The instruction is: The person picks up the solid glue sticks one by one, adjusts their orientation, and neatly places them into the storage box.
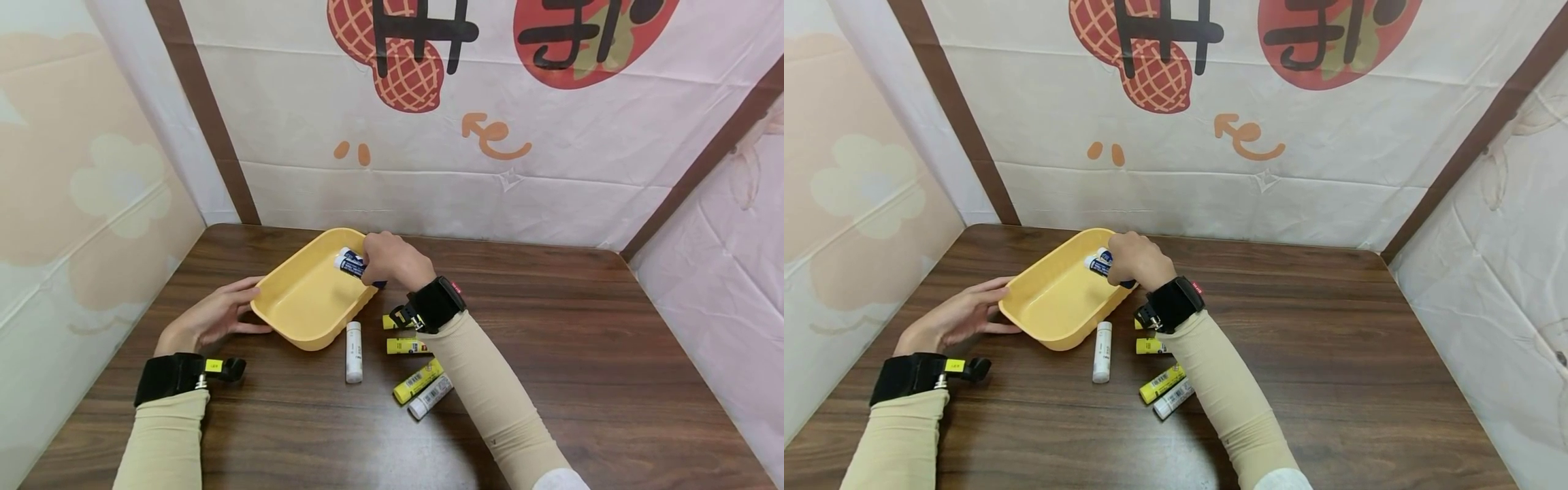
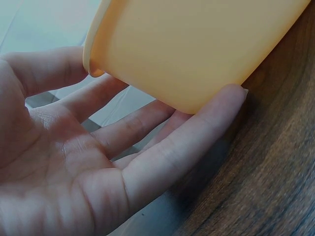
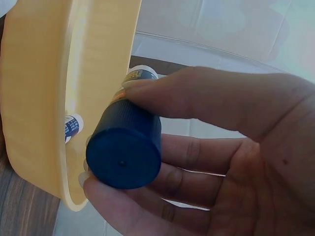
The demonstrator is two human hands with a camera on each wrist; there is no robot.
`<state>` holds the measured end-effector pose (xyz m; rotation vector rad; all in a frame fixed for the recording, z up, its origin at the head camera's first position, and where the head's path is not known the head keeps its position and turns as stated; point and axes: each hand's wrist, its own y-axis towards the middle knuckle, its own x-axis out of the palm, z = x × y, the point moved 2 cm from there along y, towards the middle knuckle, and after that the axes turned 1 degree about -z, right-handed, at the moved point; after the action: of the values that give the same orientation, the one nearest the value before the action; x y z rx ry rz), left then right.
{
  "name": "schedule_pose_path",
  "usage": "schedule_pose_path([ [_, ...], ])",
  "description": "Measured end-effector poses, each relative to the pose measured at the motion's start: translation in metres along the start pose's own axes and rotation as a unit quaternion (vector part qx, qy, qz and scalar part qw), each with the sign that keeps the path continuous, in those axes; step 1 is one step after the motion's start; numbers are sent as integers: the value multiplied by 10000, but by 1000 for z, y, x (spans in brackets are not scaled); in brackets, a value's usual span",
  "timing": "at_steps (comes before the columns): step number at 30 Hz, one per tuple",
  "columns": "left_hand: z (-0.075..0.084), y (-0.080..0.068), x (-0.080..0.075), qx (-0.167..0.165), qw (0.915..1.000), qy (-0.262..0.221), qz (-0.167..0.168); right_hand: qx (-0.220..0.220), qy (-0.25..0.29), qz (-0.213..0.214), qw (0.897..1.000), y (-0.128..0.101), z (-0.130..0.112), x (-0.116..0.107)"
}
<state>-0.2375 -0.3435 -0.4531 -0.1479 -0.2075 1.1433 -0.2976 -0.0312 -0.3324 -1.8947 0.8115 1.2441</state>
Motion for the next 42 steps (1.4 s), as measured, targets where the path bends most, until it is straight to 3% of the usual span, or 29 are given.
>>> schedule_pose_path([
  [27,2,-1,1,-48,10000,14,26,415,174,-104,9989,17,-3,1],
  [42,1,-2,2,-67,10000,-22,11,409,220,-196,9987,21,-8,1],
])
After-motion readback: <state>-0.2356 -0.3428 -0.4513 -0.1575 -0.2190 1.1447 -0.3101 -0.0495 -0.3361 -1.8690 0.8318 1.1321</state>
